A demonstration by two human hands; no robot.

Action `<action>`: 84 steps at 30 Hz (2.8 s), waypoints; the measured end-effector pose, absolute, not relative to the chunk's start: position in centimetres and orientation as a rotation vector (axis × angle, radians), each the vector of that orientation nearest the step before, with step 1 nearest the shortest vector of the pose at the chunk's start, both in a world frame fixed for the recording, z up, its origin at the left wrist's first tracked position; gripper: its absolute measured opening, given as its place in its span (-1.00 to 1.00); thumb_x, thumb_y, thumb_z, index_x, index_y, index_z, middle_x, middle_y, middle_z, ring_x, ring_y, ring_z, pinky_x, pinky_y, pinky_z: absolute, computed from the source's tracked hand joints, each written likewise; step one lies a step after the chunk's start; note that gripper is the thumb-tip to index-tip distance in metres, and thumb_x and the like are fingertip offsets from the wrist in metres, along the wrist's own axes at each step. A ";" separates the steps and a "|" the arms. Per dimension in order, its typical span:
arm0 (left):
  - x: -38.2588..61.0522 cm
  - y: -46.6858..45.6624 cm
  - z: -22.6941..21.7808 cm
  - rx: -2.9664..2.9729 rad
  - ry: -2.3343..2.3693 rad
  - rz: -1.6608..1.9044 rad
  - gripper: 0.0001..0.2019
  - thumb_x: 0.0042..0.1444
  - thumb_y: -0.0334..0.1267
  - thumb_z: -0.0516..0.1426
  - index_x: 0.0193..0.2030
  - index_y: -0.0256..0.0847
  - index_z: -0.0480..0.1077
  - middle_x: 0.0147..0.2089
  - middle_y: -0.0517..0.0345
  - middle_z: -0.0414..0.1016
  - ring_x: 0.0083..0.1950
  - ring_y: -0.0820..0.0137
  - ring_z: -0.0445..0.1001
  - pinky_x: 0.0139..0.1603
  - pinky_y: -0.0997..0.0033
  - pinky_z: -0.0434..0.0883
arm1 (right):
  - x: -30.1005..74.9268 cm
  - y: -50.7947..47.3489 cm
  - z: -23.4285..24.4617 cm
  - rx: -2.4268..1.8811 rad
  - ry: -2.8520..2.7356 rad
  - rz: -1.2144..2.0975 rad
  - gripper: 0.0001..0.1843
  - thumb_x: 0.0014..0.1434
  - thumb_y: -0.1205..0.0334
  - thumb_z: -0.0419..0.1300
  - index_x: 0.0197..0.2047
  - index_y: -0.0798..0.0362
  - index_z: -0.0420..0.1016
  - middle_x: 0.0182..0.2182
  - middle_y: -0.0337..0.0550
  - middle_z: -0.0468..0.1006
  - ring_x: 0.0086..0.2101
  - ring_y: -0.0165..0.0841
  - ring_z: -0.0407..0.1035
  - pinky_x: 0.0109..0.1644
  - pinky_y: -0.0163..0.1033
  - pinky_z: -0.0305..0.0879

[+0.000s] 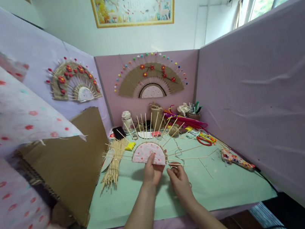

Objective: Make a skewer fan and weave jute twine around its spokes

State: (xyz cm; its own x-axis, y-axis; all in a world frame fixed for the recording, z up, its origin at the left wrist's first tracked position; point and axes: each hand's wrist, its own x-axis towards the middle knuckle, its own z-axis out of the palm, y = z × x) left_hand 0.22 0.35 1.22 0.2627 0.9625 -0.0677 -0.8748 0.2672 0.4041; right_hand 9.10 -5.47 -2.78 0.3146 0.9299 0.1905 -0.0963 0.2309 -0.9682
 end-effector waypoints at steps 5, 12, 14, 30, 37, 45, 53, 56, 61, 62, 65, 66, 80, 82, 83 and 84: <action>0.2 0.3 1.4 0.311 0.300 1.268 -0.66 0.11 -0.39 0.10 0.05 -0.31 0.36 -0.16 -0.06 0.58 -0.16 0.36 0.56 -0.15 0.43 0.46 | 9.3 -5.8 -2.8 -1.132 -1.060 0.724 -0.65 0.14 0.02 0.10 -0.05 0.00 0.37 -0.44 -0.24 0.41 -0.38 -0.31 0.33 -0.27 -0.22 0.30; 0.2 0.3 1.4 0.276 0.304 1.277 -0.67 0.11 -0.40 0.11 0.04 -0.30 0.36 -0.19 -0.02 0.59 -0.16 0.34 0.57 -0.14 0.40 0.49 | 9.3 -5.2 -2.9 -1.093 -1.050 0.719 -0.70 0.11 0.06 0.12 -0.19 0.05 0.53 -0.18 -0.04 0.57 -0.12 -0.20 0.42 0.05 -0.08 0.28; 0.2 0.3 1.5 0.279 0.299 1.267 -0.66 0.11 -0.40 0.11 0.05 -0.29 0.36 -0.18 -0.02 0.59 -0.17 0.34 0.57 -0.15 0.41 0.49 | 9.4 -5.2 -3.1 -1.098 -1.039 0.715 -0.70 0.11 0.07 0.13 -0.20 0.06 0.55 -0.18 -0.04 0.58 -0.12 -0.21 0.43 0.07 -0.07 0.28; 0.5 -0.5 1.2 0.532 0.355 1.225 -0.66 0.00 -0.51 0.14 -0.03 -0.38 0.43 -0.13 -0.10 0.58 -0.07 0.25 0.55 -0.06 0.37 0.47 | 9.3 -5.9 -3.4 -1.109 -1.038 0.689 -0.70 0.13 0.09 0.12 -0.15 0.03 0.55 -0.12 -0.03 0.57 -0.07 -0.19 0.42 0.12 -0.04 0.26; 0.6 -0.3 0.7 0.550 0.403 1.250 -0.80 -0.01 -0.45 0.18 -0.20 -0.43 0.47 -0.22 -0.15 0.59 -0.14 0.28 0.56 -0.15 0.42 0.46 | 9.4 -5.9 -3.3 -1.102 -1.046 0.664 -0.69 0.12 0.10 0.13 -0.15 0.05 0.57 -0.15 -0.02 0.59 -0.09 -0.19 0.44 0.09 -0.05 0.29; 0.8 -0.1 0.2 0.514 0.405 1.249 -0.77 -0.09 -0.38 0.25 -0.24 -0.41 0.48 -0.33 0.01 0.57 -0.35 0.42 0.50 -0.24 0.45 0.42 | 9.5 -5.7 -3.8 -1.093 -1.033 0.659 -0.67 0.10 0.10 0.15 -0.15 0.08 0.59 -0.14 0.00 0.59 -0.09 -0.20 0.44 0.10 -0.08 0.27; 0.6 -0.2 0.4 0.483 0.381 1.198 -0.73 -0.12 -0.40 0.25 -0.21 -0.43 0.49 -0.37 0.06 0.54 -0.36 0.47 0.46 -0.27 0.48 0.39 | 9.5 -6.1 -3.5 -1.086 -1.045 0.624 -0.70 0.13 0.13 0.14 -0.14 0.07 0.58 -0.13 -0.01 0.59 -0.09 -0.22 0.43 0.09 -0.07 0.27; 0.5 -0.4 0.6 0.476 0.348 1.167 -0.72 -0.13 -0.40 0.26 -0.20 -0.44 0.49 -0.37 0.06 0.53 -0.36 0.47 0.46 -0.25 0.49 0.39 | 9.5 -6.2 -3.6 -1.082 -1.054 0.605 -0.70 0.14 0.13 0.14 -0.14 0.07 0.58 -0.12 -0.01 0.58 -0.09 -0.23 0.43 0.08 -0.08 0.28; 0.5 -0.5 0.8 0.463 0.315 1.159 -0.73 -0.13 -0.41 0.25 -0.22 -0.43 0.49 -0.34 0.05 0.55 -0.34 0.46 0.47 -0.22 0.48 0.39 | 9.6 -6.4 -3.5 -1.077 -1.024 0.567 -0.71 0.15 0.14 0.13 -0.15 0.08 0.57 -0.13 -0.02 0.59 -0.10 -0.23 0.43 0.07 -0.08 0.28; 0.5 -0.5 0.8 0.464 0.304 1.157 -0.73 -0.13 -0.41 0.25 -0.22 -0.42 0.49 -0.34 0.05 0.55 -0.34 0.46 0.47 -0.22 0.48 0.38 | 9.6 -6.5 -3.5 -1.074 -1.019 0.565 -0.71 0.15 0.14 0.13 -0.15 0.08 0.57 -0.13 -0.02 0.59 -0.10 -0.24 0.43 0.07 -0.08 0.28; 0.5 -0.4 0.9 0.467 0.284 1.142 -0.75 -0.10 -0.41 0.24 -0.22 -0.40 0.49 -0.35 0.05 0.54 -0.34 0.46 0.47 -0.23 0.48 0.38 | 9.6 -6.5 -3.4 -1.069 -1.019 0.572 -0.70 0.16 0.15 0.12 -0.13 0.08 0.56 -0.13 -0.03 0.58 -0.09 -0.25 0.43 0.07 -0.10 0.27; 0.5 -0.4 1.0 0.464 0.292 1.141 -0.76 -0.10 -0.41 0.23 -0.23 -0.40 0.49 -0.35 0.05 0.55 -0.34 0.46 0.47 -0.22 0.47 0.38 | 9.6 -6.5 -3.4 -1.068 -1.020 0.575 -0.70 0.16 0.15 0.12 -0.13 0.08 0.56 -0.13 -0.03 0.58 -0.09 -0.25 0.43 0.07 -0.10 0.27; 0.4 -0.6 1.3 0.437 0.367 1.110 -0.83 -0.06 -0.40 0.19 -0.27 -0.39 0.48 -0.38 0.05 0.55 -0.36 0.42 0.48 -0.23 0.43 0.38 | 9.6 -6.6 -3.1 -1.076 -1.035 0.580 -0.71 0.16 0.13 0.11 -0.16 0.07 0.57 -0.16 -0.04 0.59 -0.13 -0.26 0.43 0.03 -0.13 0.28; 0.4 -0.7 1.4 0.434 0.366 1.115 -0.83 -0.06 -0.40 0.19 -0.28 -0.40 0.48 -0.37 0.04 0.55 -0.35 0.43 0.48 -0.23 0.43 0.38 | 9.6 -6.6 -3.0 -1.085 -1.031 0.580 -0.71 0.16 0.12 0.11 -0.17 0.08 0.57 -0.17 -0.04 0.59 -0.15 -0.26 0.43 0.00 -0.13 0.30; 0.4 -0.7 1.4 0.433 0.369 1.117 -0.82 -0.06 -0.40 0.19 -0.28 -0.41 0.48 -0.36 0.03 0.55 -0.35 0.43 0.48 -0.23 0.43 0.38 | 9.6 -6.6 -3.0 -1.088 -1.029 0.581 -0.71 0.16 0.11 0.11 -0.18 0.08 0.57 -0.18 -0.03 0.59 -0.16 -0.26 0.43 -0.01 -0.14 0.30; 0.5 -0.7 1.4 0.430 0.374 1.119 -0.82 -0.06 -0.40 0.19 -0.28 -0.42 0.48 -0.36 0.03 0.55 -0.35 0.42 0.48 -0.24 0.43 0.38 | 9.6 -6.7 -3.0 -1.089 -1.031 0.582 -0.70 0.16 0.11 0.11 -0.18 0.08 0.57 -0.18 -0.04 0.59 -0.17 -0.26 0.43 -0.02 -0.14 0.31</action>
